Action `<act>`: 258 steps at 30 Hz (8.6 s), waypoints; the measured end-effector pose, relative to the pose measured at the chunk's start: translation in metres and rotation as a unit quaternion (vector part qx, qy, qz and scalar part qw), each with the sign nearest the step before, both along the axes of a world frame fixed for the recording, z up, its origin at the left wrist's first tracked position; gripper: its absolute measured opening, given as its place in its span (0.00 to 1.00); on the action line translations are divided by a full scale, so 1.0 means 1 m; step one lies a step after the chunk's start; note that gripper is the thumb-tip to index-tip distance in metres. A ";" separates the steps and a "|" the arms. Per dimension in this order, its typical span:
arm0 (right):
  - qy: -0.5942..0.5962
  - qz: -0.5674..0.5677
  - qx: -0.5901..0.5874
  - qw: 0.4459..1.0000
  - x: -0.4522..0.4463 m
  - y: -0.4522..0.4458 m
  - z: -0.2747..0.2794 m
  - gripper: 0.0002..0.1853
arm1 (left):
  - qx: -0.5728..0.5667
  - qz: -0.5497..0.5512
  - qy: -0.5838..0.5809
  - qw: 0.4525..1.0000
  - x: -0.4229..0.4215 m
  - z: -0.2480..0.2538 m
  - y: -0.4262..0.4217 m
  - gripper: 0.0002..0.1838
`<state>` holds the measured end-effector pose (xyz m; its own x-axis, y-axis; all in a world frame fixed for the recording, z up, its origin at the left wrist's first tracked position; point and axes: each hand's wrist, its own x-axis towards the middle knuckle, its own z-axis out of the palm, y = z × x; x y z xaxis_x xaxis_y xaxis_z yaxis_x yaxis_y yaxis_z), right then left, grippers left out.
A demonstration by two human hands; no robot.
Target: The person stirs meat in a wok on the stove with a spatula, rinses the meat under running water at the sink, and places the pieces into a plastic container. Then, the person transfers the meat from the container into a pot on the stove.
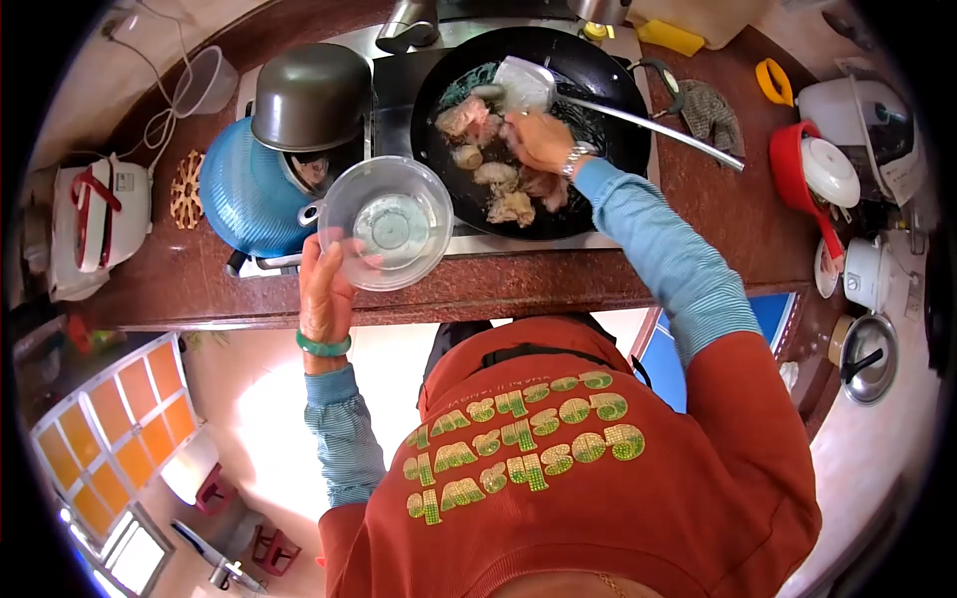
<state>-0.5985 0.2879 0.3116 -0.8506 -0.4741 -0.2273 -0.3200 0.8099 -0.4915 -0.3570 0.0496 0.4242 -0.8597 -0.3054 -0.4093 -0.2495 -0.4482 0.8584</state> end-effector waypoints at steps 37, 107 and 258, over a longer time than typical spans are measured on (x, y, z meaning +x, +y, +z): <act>0.205 0.207 0.019 0.956 0.011 -0.064 -0.003 0.21 | -0.034 0.047 0.006 0.998 0.006 -0.020 -0.016 0.24; -0.290 -0.027 -0.496 0.818 0.026 0.002 0.105 0.12 | -0.160 -0.001 0.046 0.986 -0.098 -0.036 0.047 0.25; -0.372 -0.261 -0.387 0.802 -0.035 0.037 0.033 0.15 | 0.009 0.098 0.061 0.993 -0.018 -0.028 0.025 0.21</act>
<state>-0.6336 0.3251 0.3449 -0.7442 -0.3420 -0.5738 0.5789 0.0983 -0.8094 -0.3749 0.0744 0.3959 -0.8283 -0.4649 -0.3128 -0.0512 -0.4931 0.8685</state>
